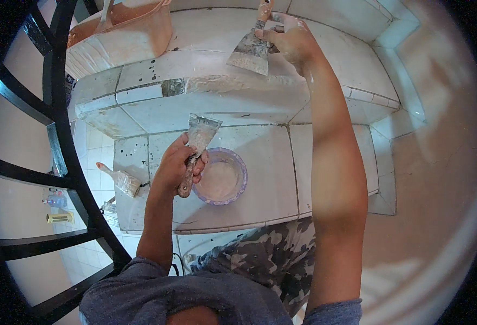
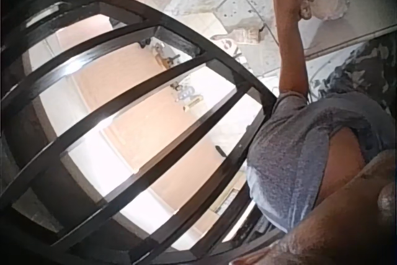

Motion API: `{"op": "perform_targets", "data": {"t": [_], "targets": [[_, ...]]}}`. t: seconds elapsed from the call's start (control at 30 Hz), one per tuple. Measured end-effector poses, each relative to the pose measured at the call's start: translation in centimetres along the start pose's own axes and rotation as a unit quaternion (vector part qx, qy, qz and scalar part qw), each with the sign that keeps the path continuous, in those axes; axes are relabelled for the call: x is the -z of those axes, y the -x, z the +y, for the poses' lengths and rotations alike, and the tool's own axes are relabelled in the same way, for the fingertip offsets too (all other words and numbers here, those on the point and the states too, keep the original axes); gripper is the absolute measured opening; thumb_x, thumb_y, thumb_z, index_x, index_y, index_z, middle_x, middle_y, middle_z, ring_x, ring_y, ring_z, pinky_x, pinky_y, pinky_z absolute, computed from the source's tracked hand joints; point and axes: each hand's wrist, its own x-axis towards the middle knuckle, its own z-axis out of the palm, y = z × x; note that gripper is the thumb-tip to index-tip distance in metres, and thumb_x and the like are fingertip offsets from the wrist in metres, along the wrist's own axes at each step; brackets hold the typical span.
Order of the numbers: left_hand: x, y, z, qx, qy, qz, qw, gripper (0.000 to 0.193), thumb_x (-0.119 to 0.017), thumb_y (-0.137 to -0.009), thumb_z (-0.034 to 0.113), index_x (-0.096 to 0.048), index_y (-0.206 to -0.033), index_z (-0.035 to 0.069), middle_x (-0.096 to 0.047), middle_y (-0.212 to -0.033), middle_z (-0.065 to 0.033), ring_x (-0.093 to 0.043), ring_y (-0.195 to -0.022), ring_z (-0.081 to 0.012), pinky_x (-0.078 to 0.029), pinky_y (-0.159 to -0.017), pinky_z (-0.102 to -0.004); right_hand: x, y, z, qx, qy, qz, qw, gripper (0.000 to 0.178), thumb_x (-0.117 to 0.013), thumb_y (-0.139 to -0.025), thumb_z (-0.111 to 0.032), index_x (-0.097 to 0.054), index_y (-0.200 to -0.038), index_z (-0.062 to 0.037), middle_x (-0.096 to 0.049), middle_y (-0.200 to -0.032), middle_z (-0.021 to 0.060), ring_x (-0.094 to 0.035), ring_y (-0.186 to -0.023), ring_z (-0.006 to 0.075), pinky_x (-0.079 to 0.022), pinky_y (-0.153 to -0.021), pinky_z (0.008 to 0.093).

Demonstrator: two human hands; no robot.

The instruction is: The person applies white grout to the gaps between white tiles on a spiral staircase using a small trowel and a larger scraper. They repeatedly scoop grout from a small container and spread it into the joints, smoothing the surface with the tools.

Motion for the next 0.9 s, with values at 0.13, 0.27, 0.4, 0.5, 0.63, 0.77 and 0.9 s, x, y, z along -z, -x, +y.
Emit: {"op": "perform_targets", "data": {"t": [0.13,0.27,0.4,0.5,0.63,0.77,0.9], "targets": [[0.0,0.1,0.1,0.0,-0.005,0.007,1.0,0.026,-0.04,-0.096,0.012,-0.049,-0.118,0.003,-0.06,-0.077,-0.0079,-0.049,-0.05,-0.0106,-0.046,-0.04,-0.0265,-1.9,1.3,-0.8,0.025,0.074,0.02,0.997,0.062,-0.076,-0.084,-0.021,-0.052,-0.135,0.0052,-0.069,-0.101,0.0155,-0.067,-0.096,0.0207,-0.055,-0.079,0.0329],[0.1,0.1,0.1,0.003,-0.013,0.001,1.0,0.025,-0.039,-0.096,0.011,-0.048,-0.118,0.003,-0.06,-0.078,-0.0078,-0.05,-0.051,-0.0107,-0.046,-0.041,-0.0268,-3.6,1.6,-1.1,0.019,0.07,0.011,0.997,0.055,-0.075,-0.084,-0.021,-0.057,-0.129,0.0057,-0.069,-0.1,0.0138,-0.065,-0.097,0.0215,-0.053,-0.08,0.0346],[0.0,0.0,0.2,0.009,-0.015,-0.013,1.0,0.024,-0.038,-0.097,0.011,-0.046,-0.12,0.006,-0.059,-0.08,-0.0075,-0.051,-0.055,-0.0108,-0.046,-0.044,-0.0272,-3.3,0.3,-0.1,0.021,0.09,0.031,0.995,0.04,-0.074,-0.085,-0.018,-0.063,-0.116,0.0048,-0.07,-0.097,0.0129,-0.064,-0.088,0.0199,-0.05,-0.08,0.0349],[0.1,0.1,0.3,0.01,-0.014,-0.009,1.0,0.025,-0.038,-0.097,0.011,-0.046,-0.12,0.006,-0.059,-0.081,-0.0073,-0.051,-0.055,-0.0105,-0.045,-0.044,-0.0272,-3.2,-0.6,0.2,-0.004,0.112,0.062,0.992,0.031,-0.073,-0.085,-0.014,-0.065,-0.109,0.0049,-0.07,-0.094,0.0117,-0.064,-0.084,0.0186,-0.05,-0.078,0.034],[0.2,0.1,0.1,-0.003,-0.005,0.001,1.0,0.026,-0.04,-0.095,0.011,-0.048,-0.117,0.002,-0.06,-0.077,-0.0089,-0.05,-0.049,-0.0103,-0.045,-0.039,-0.0262,-2.2,-0.9,0.3,-0.018,0.042,0.041,0.998,0.033,-0.07,-0.09,-0.013,-0.061,-0.115,0.0065,-0.068,-0.091,0.006,-0.062,-0.081,0.0123,-0.051,-0.075,0.0285],[0.1,0.1,0.1,0.005,-0.013,0.013,1.0,0.026,-0.042,-0.094,0.012,-0.048,-0.117,0.001,-0.06,-0.077,-0.0091,-0.049,-0.048,-0.0105,-0.045,-0.038,-0.0267,-1.7,0.0,0.7,0.0,-0.088,0.011,0.996,0.028,-0.069,-0.09,-0.009,-0.062,-0.113,0.0049,-0.067,-0.094,0.0052,-0.063,-0.083,0.0133,-0.051,-0.076,0.0292],[0.1,0.0,0.0,0.005,-0.013,-0.01,1.0,0.026,-0.039,-0.095,0.01,-0.046,-0.119,0.004,-0.059,-0.078,-0.0079,-0.05,-0.052,-0.011,-0.044,-0.041,-0.0267,-3.1,1.0,-0.1,-0.038,-0.01,0.032,0.999,0.029,-0.07,-0.089,-0.01,-0.062,-0.113,0.0041,-0.068,-0.096,0.0059,-0.063,-0.084,0.0143,-0.05,-0.08,0.0291]]}}
